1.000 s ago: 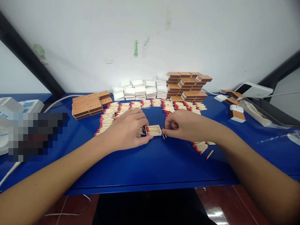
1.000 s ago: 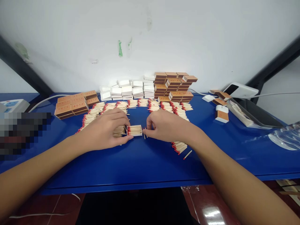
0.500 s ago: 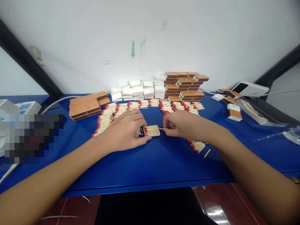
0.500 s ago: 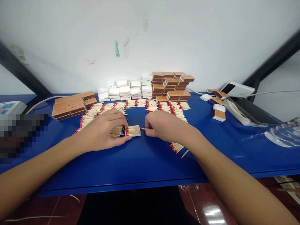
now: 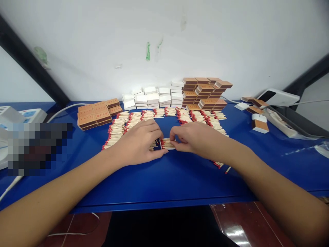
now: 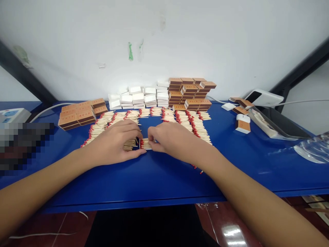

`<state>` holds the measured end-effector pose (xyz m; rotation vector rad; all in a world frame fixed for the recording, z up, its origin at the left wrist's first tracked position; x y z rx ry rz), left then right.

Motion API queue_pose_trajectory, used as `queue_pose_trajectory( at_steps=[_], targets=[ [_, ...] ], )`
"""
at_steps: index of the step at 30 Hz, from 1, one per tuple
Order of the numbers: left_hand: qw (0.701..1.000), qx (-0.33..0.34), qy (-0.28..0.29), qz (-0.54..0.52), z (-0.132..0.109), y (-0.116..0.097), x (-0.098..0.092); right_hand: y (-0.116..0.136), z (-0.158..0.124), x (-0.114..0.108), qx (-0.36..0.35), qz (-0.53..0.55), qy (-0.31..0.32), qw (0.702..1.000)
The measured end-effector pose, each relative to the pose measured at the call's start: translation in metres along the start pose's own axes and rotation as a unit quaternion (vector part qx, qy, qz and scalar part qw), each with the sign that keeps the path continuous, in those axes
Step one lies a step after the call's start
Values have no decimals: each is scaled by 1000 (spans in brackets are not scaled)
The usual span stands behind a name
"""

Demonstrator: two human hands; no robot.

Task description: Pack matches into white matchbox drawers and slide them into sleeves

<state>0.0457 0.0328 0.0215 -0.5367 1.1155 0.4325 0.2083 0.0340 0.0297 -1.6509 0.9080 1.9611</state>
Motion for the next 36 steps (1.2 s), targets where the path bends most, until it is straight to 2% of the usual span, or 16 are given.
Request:
queue_pose_trajectory(
  at_steps=[2, 6, 8, 12, 17, 28, 36],
  targets=[
    [1000, -1, -2, -1, 0, 0, -1, -2, 0, -1, -4, 12, 6, 1000],
    [1000, 2, -6, -5, 0, 0, -1, -15, -3, -19, 21, 31, -23, 999],
    [1000, 2, -5, -4, -1, 0, 0, -19, -5, -23, 22, 45, -18, 999],
    [1000, 4, -5, 1, -1, -1, 1, -14, -4, -12, -6, 73, 25, 997],
    [1000, 6, -3, 9, -1, -1, 1, -10, -2, 1, -6, 71, 29, 997],
    [1000, -2, 1, -1, -1, 0, 1, -12, -6, -2, 1, 81, 50, 995],
    [1000, 3, 0, 2, 0, 0, 1, -14, -3, -2, 13, 104, 38, 994]
  ],
)
Point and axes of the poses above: each hand's wrist, its own z-axis towards the middle knuckle, its own x-axis out of the palm, y = z × x, the point moved 6 cm from there along z, towards the middle knuckle, and after that the axes turned 6 degrees about -x, right-handed, at the moved point
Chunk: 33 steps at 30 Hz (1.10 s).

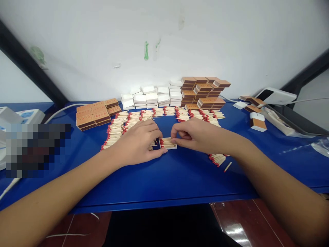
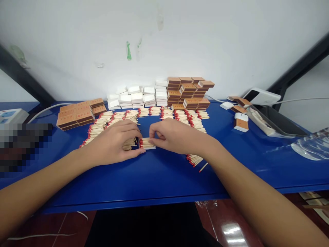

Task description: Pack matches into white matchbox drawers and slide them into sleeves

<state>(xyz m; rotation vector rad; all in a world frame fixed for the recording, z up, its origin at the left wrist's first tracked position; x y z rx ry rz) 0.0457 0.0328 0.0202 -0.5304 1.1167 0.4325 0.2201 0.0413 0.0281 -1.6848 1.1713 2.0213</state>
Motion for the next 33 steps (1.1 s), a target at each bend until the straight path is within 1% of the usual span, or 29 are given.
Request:
queue_pose_trajectory(
  at_steps=[3, 5, 8, 9, 10, 12, 15, 17, 22, 25, 33],
  targets=[
    [1000, 2, -2, -3, 0, 0, 0, 2, 0, -2, -1, -4, 0, 1000],
    [1000, 3, -4, -5, 0, 0, 0, 0, -1, -12, 16, -25, -27, 999],
    [1000, 1, -2, -5, 0, 0, 0, -12, -6, -36, 87, -95, -95, 987],
    [1000, 0, -1, -5, 0, 0, 0, -18, -9, -41, 115, -122, -104, 980],
    [1000, 0, 0, -5, 0, 0, 0, -23, -10, -45, 140, -146, -99, 974],
    [1000, -1, 3, -4, 0, 0, -1, -33, -12, -43, 173, -173, -58, 968],
    [1000, -4, 5, -2, 0, 0, -1, -41, -10, -31, 179, -171, 9, 969],
    [1000, -4, 5, -3, 1, 0, -1, -42, -9, -25, 174, -163, 28, 971],
    [1000, -6, 4, -3, 0, 1, 0, -44, -5, -19, 150, -152, 34, 976],
    [1000, -3, 1, -6, 0, 1, 0, -46, -6, -17, 148, -142, 48, 978],
    [1000, -7, 6, -11, 1, 0, -1, -42, -10, -22, 151, -128, 59, 978]
  ],
)
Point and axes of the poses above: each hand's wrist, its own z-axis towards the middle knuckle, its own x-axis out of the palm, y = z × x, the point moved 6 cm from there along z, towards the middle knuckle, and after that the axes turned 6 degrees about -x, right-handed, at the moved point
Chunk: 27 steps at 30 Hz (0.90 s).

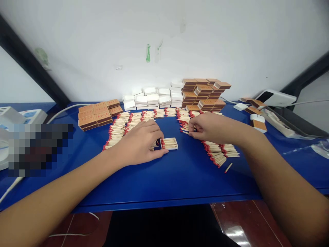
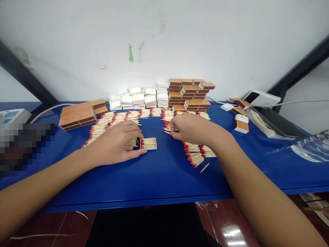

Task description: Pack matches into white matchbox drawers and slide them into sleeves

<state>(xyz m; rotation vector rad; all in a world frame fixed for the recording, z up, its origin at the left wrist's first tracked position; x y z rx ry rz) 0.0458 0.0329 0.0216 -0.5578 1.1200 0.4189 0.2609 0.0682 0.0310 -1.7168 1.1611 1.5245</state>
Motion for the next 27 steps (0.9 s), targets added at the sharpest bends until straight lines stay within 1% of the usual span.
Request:
queue_pose_trajectory(
  at_steps=[6, 13, 15, 20, 23, 27],
  targets=[
    [1000, 4, -3, 3, 0, 0, 0, -3, 1, 1, 16, 8, -4, 1000],
    [1000, 1, -1, 5, 0, 1, 1, -3, 7, 11, -10, 5, 14, 1000],
    [1000, 0, 0, 4, 0, 1, 1, -2, 7, 11, -14, 11, 13, 1000],
    [1000, 3, -1, 7, 0, 1, 0, 7, 4, 4, -38, 52, -28, 998],
    [1000, 2, -2, 7, 0, 2, 1, 11, 4, 7, -50, 73, -24, 996],
    [1000, 1, 2, 8, -1, 2, 2, 14, 5, 11, -45, 40, -14, 998]
  ],
)
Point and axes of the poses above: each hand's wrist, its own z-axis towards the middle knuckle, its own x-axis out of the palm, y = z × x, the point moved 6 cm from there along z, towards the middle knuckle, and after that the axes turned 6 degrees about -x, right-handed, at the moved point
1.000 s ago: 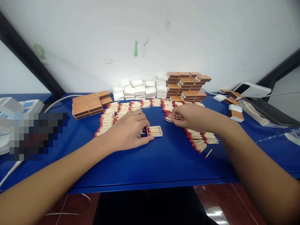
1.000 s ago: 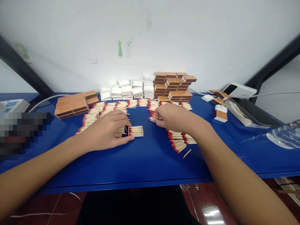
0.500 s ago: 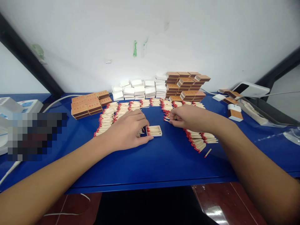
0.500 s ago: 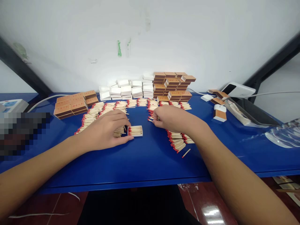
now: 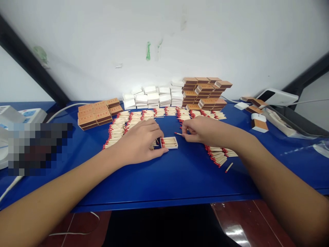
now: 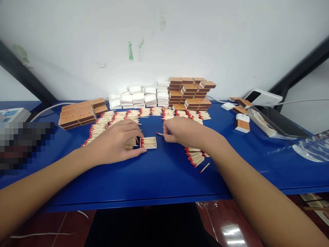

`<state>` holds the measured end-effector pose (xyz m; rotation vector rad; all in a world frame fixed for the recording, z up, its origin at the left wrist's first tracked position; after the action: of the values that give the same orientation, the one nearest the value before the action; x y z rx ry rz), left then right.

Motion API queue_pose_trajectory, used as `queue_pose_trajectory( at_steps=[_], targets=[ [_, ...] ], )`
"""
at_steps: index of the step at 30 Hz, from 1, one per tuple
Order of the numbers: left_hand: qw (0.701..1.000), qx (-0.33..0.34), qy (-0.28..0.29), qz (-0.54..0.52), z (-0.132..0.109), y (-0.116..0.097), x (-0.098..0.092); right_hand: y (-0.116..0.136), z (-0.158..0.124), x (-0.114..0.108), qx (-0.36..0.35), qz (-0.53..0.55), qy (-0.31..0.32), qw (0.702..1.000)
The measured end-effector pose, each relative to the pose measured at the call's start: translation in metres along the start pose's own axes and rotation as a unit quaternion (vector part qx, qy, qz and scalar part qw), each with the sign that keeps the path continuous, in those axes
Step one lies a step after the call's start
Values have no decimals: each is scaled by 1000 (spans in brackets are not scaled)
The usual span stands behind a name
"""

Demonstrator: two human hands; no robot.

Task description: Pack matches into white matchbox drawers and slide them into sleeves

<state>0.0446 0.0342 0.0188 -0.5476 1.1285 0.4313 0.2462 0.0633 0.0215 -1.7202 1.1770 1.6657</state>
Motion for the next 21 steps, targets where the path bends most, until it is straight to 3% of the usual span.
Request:
queue_pose_trajectory(
  at_steps=[12, 17, 21],
  targets=[
    [1000, -4, -1, -2, 1, 0, -1, 5, 0, 3, -5, -32, -4, 999],
    [1000, -2, -3, -3, 1, 0, -1, 9, -2, -5, 1, 6, -24, 1000],
    [1000, -6, -2, -8, 1, 0, -1, 18, -5, -8, -38, 73, -34, 996]
  ],
)
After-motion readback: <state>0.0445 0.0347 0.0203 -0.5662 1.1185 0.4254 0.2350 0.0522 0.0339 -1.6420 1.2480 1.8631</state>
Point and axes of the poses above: each hand's wrist, its own z-axis towards the middle knuckle, its own x-axis out of the palm, y = z × x, the point moved 6 cm from there along z, towards the middle knuckle, and after that the axes turned 6 degrees about -x, right-handed, at the moved point
